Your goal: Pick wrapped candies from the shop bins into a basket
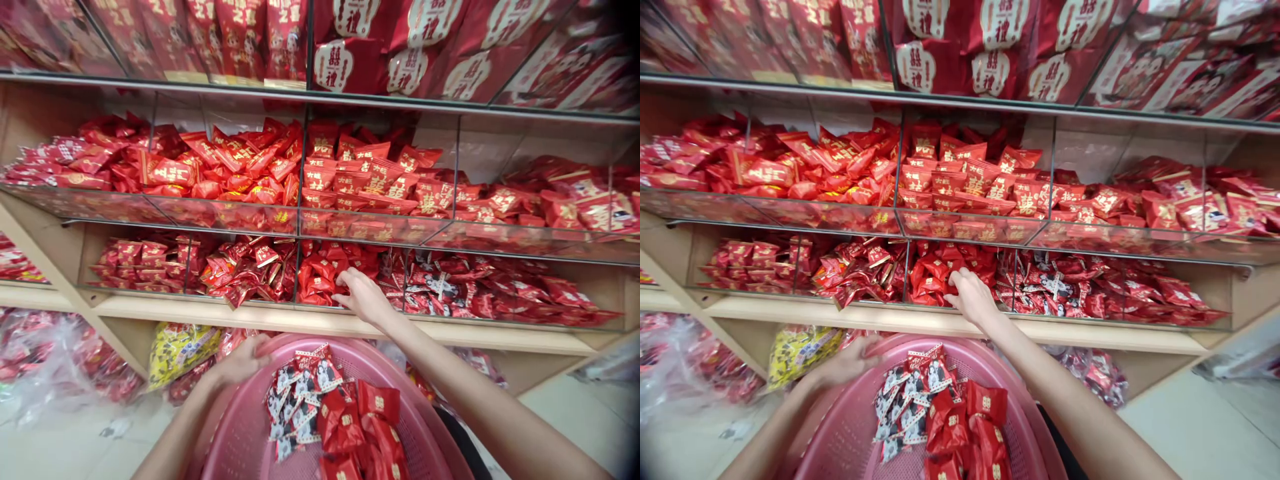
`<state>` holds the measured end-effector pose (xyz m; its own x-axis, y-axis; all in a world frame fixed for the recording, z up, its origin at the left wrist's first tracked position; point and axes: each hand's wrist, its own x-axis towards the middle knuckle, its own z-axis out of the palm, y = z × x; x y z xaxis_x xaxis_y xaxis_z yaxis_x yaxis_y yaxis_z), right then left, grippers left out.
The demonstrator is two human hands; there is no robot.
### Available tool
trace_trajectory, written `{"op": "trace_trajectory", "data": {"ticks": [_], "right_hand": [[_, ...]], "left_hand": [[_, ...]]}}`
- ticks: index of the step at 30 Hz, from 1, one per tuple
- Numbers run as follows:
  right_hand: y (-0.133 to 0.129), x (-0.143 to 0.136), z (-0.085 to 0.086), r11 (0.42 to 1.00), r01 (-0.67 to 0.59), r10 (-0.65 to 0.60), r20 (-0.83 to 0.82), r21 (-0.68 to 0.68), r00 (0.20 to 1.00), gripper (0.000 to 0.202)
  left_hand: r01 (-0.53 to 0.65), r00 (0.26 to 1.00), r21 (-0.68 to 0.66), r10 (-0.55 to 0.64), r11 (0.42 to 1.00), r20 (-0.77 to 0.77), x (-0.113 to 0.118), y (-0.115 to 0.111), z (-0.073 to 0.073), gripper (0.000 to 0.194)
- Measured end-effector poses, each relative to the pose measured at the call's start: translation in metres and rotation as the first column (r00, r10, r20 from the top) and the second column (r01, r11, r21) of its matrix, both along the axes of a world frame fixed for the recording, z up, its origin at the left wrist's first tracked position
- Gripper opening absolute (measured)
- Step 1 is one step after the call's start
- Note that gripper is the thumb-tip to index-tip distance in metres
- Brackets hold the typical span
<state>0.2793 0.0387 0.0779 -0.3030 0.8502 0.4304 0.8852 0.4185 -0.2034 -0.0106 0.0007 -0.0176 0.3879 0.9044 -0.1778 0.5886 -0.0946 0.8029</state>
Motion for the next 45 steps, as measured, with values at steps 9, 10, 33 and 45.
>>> {"op": "trace_trajectory", "data": {"ticks": [9,10,33,45], "right_hand": [[0.003,0.015,0.011,0.974,-0.047,0.087,-0.171,0.222,0.981,0.015],[0.003,0.018,0.013,0.972,-0.039,0.091,-0.216,0.233,0.972,0.015],[-0.118,0.040,-0.024,0.867,-0.210,-0.265,-0.776,-0.451,0.573,0.032],[-0.143,0.048,-0.085,0.673,-0.341,-0.365,-0.696,-0.656,0.618,0.030]], "left_hand": [[-0.013,0.998,-0.048,0.015,0.999,0.057,0.001,0.002,-0.004,0.063],[-0.006,0.998,-0.050,0.010,0.999,0.067,0.001,0.001,-0.003,0.063],[-0.019,0.999,-0.073,0.021,0.997,0.024,0.008,-0.001,0.010,0.057],[-0.022,1.000,-0.047,0.022,0.999,-0.002,0.010,0.000,0.013,0.054]]}}
